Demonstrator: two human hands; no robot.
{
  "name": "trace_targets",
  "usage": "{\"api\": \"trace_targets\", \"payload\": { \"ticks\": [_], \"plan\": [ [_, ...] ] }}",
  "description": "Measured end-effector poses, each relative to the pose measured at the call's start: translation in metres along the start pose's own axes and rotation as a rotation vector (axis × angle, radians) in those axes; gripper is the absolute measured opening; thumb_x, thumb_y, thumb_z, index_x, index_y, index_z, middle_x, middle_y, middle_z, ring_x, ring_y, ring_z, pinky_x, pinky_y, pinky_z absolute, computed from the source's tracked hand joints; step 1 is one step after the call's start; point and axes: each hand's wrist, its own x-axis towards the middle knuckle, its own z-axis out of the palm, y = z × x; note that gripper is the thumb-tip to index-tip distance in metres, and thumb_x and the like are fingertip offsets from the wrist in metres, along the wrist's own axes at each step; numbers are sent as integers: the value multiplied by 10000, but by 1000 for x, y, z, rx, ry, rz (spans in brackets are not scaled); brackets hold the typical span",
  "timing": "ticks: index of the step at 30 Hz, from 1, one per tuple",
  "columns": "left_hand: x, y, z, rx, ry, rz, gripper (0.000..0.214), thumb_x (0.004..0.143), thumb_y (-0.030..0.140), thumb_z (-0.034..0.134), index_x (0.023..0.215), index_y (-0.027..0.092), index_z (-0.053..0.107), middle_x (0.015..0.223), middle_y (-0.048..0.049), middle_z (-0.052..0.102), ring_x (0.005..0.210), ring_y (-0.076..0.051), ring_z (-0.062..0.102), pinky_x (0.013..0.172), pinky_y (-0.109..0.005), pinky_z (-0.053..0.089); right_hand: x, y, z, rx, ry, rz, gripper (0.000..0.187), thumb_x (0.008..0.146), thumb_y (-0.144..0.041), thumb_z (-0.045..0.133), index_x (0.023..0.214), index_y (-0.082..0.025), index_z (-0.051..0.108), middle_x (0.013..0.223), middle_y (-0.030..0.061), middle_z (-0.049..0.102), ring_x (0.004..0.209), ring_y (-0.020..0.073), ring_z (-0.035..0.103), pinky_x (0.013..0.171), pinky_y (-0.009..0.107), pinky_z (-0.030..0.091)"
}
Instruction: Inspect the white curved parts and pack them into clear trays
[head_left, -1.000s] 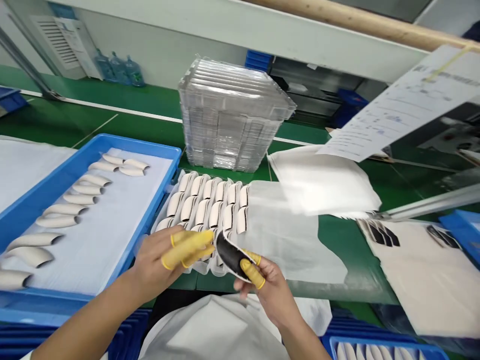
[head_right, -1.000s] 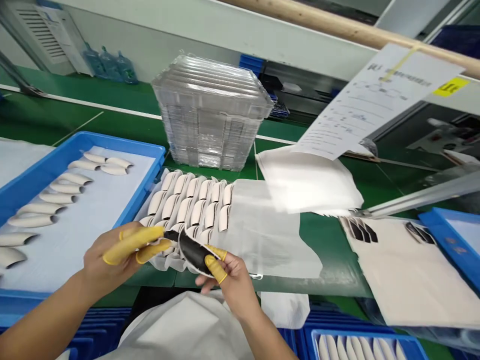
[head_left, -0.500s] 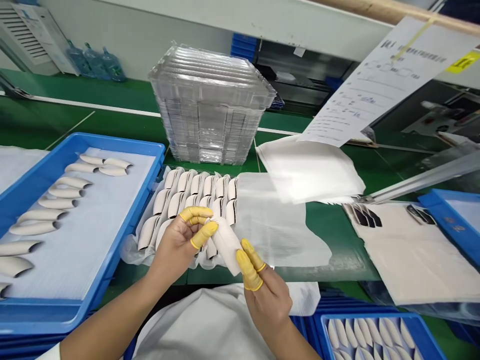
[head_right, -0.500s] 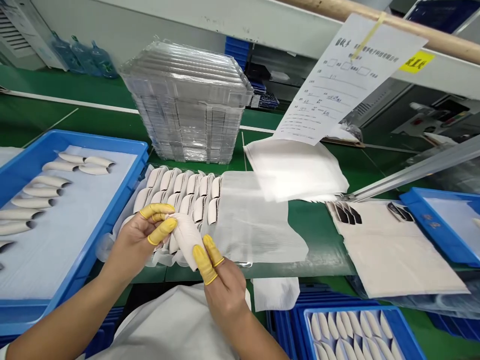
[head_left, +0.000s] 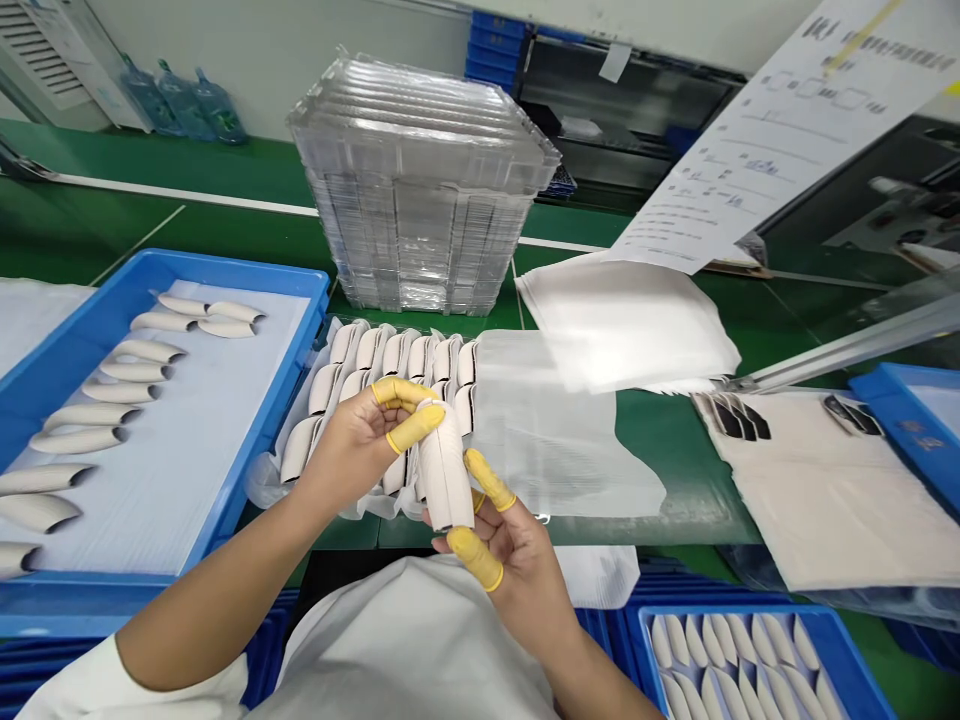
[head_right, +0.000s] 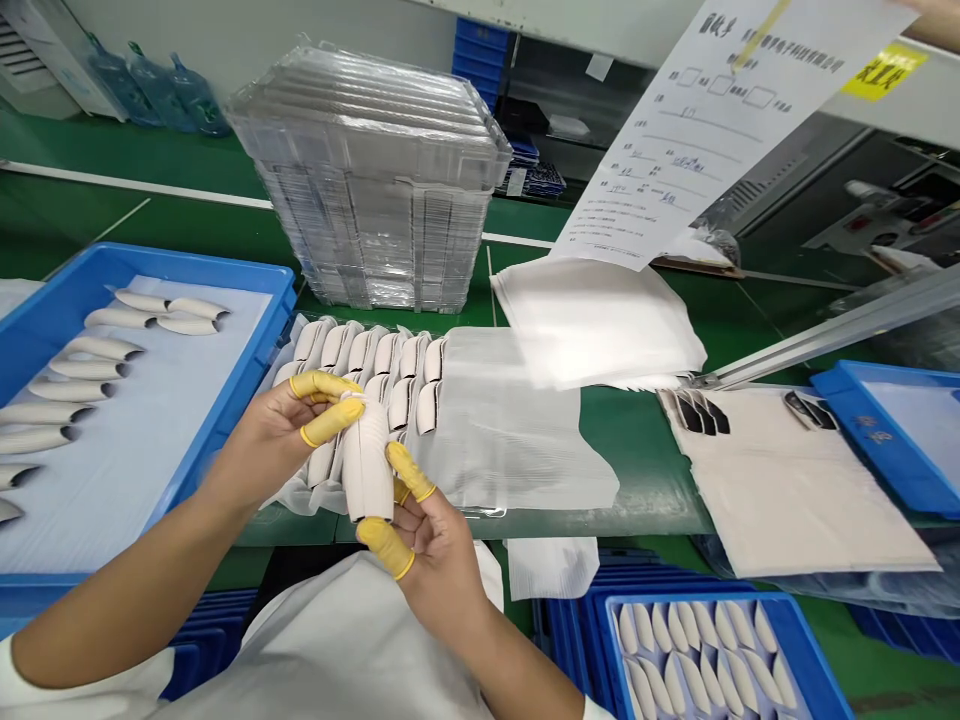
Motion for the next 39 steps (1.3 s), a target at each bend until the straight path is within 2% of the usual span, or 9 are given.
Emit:
{"api": "trace_targets", "payload": {
  "ticks": [3, 9, 12, 15, 20, 26, 31, 35, 39],
  "plan": [
    [-3, 2, 3, 105, 14, 103, 170, 769, 324, 762, 898, 220, 725, 835, 0, 720, 734, -113, 636, 673, -217, 536, 1, 2, 3, 26, 31, -12, 546, 823, -259, 773, 1302, -448, 589, 1224, -4, 695, 1031, 168, 697, 863, 332, 595],
    [-7, 4, 5, 241, 23, 246, 148, 815, 306, 714, 937, 222, 721, 840, 1, 713, 719, -109, 614, 657, -220, 515, -2, 8, 6, -61, 63, -70, 275, 792, -325, 792, 1063, -362, 761, 966, -2, 728, 875, 158, 702, 748, 286, 606],
    [-2, 7, 5, 203, 33, 152, 164, 781, 328, 740, 886, 206, 709, 820, 0, 702, 692, -108, 605, 628, -218, 509, -5, 4, 7, -93, 46, -67, 417, 774, -348, 808, 1178, -360, 708, 948, -7, 739, 828, 146, 705, 762, 299, 607],
    [7, 6, 8, 113, -16, -28, 202, 737, 370, 763, 799, 190, 696, 684, 19, 653, 549, -82, 532, 495, -195, 442, -6, -5, 7, -171, -20, -61, 617, 778, -331, 809, 1348, -364, 576, 883, -23, 758, 752, 134, 720, 774, 314, 609],
    [16, -6, 14, -29, -119, -262, 330, 645, 468, 808, 709, 178, 665, 463, 65, 487, 382, -58, 384, 365, -187, 300, -3, -16, 10, -245, 22, -58, 639, 828, -388, 756, 1411, -301, 511, 707, -32, 742, 689, 159, 732, 750, 345, 614],
    [16, -19, 17, -141, -115, -352, 348, 640, 478, 813, 697, 174, 654, 434, 80, 429, 382, -53, 354, 383, -187, 304, 2, -13, 11, -206, 55, -10, 711, 790, -425, 782, 1426, -293, 493, 808, -8, 752, 608, 158, 720, 679, 350, 616],
    [14, -17, 14, -193, -41, -305, 330, 716, 473, 782, 827, 188, 658, 578, 58, 515, 482, -66, 421, 454, -186, 368, 0, -7, 10, -116, 33, 9, 650, 839, -494, 717, 1412, -295, 482, 817, -1, 747, 731, 171, 737, 740, 353, 601],
    [2, -8, 13, -223, 27, -175, 316, 792, 456, 734, 998, 240, 632, 756, 35, 587, 622, -91, 506, 557, -193, 443, -1, -5, 13, 158, -65, 114, 496, 924, -636, 494, 1134, -219, 662, 924, 80, 751, 850, 203, 739, 758, 346, 583],
    [-17, 1, 14, -275, 11, 6, 188, 868, 429, 663, 971, 282, 611, 953, 20, 635, 651, -90, 520, 599, -210, 473, -3, -5, 19, 382, -126, 276, 488, 889, -641, 556, 961, -179, 698, 922, 88, 722, 749, 150, 692, 654, 248, 545]
  ]
}}
